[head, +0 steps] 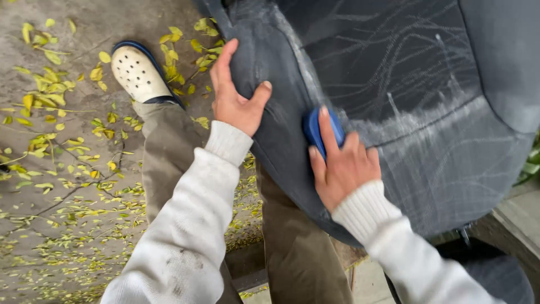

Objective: The person cleans a car seat outdoors using a spray bottle and a blue scrubbing tool. They repeatedly spray the seat and scrub the fabric to remove dirt and stains.

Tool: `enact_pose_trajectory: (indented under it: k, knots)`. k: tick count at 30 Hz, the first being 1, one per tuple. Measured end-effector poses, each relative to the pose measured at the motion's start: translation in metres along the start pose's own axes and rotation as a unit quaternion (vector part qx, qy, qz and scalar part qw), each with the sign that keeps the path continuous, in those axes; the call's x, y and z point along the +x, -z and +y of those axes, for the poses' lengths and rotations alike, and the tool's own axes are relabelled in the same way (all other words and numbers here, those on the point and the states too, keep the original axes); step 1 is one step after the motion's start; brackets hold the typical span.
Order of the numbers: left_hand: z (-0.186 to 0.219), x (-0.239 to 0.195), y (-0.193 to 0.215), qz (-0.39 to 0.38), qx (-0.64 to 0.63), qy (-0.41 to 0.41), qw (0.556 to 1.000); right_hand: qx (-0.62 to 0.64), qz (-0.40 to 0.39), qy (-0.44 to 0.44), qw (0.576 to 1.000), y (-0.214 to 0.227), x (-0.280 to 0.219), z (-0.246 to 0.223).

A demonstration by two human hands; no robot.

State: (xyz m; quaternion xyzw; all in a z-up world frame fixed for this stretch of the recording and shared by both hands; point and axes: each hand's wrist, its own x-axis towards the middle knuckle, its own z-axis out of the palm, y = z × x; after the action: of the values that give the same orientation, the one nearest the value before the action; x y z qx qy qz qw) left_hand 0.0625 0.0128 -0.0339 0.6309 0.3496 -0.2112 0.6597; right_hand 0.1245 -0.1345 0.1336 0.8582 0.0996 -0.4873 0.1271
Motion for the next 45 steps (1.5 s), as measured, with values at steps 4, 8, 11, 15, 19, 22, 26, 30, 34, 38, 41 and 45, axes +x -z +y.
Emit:
enact_pose_trajectory:
  k: [4,8,11,15,19,22,26,30,34,38,41,45]
  knots:
    - [0.000,-0.007,-0.004,0.000,-0.016,-0.008,1.000,0.006,-0.133,-0.047,0.990,0.001,-0.035,0.018]
    - [0.022,0.006,-0.004,0.026,0.064,0.001,0.998,0.000,0.052,0.043,0.998,-0.001,0.082,-0.018]
    - [0.025,-0.007,0.003,0.030,0.072,0.031,0.996,-0.029,0.085,0.085,0.992,-0.003,0.119,-0.031]
    - [-0.009,-0.075,0.030,0.126,-0.196,0.037,0.972,0.008,-0.003,0.056,0.998,0.004,0.011,0.007]
    - [-0.083,-0.124,0.040,0.297,-0.272,0.313,0.860,0.035,-0.042,0.073,0.996,-0.012,0.001,0.020]
    - [-0.090,-0.092,0.017,0.252,-0.310,0.422,0.814,0.002,0.005,0.105,0.994,0.004,0.107,-0.022]
    - [-0.042,-0.070,0.010,0.173,-0.236,0.252,0.923,-0.065,0.042,0.140,0.987,0.010,0.179,-0.046]
    - [-0.032,-0.059,0.028,0.165,-0.272,0.226,0.921,0.038,-0.071,0.078,0.994,0.017,0.045,-0.008]
    - [-0.022,-0.045,0.038,0.164,-0.392,0.299,0.854,0.009,-0.038,0.115,0.993,0.007,0.059,-0.019]
    - [-0.022,-0.050,0.027,0.143,-0.368,0.284,0.874,0.025,0.025,0.106,0.994,0.010,0.194,-0.061]
    - [-0.026,-0.041,0.037,0.136,-0.367,0.316,0.864,0.041,0.038,0.167,0.984,0.017,0.190,-0.058]
    - [-0.005,-0.060,0.042,0.126,-0.385,0.358,0.841,0.064,-0.080,0.171,0.980,0.030,0.051,-0.019]
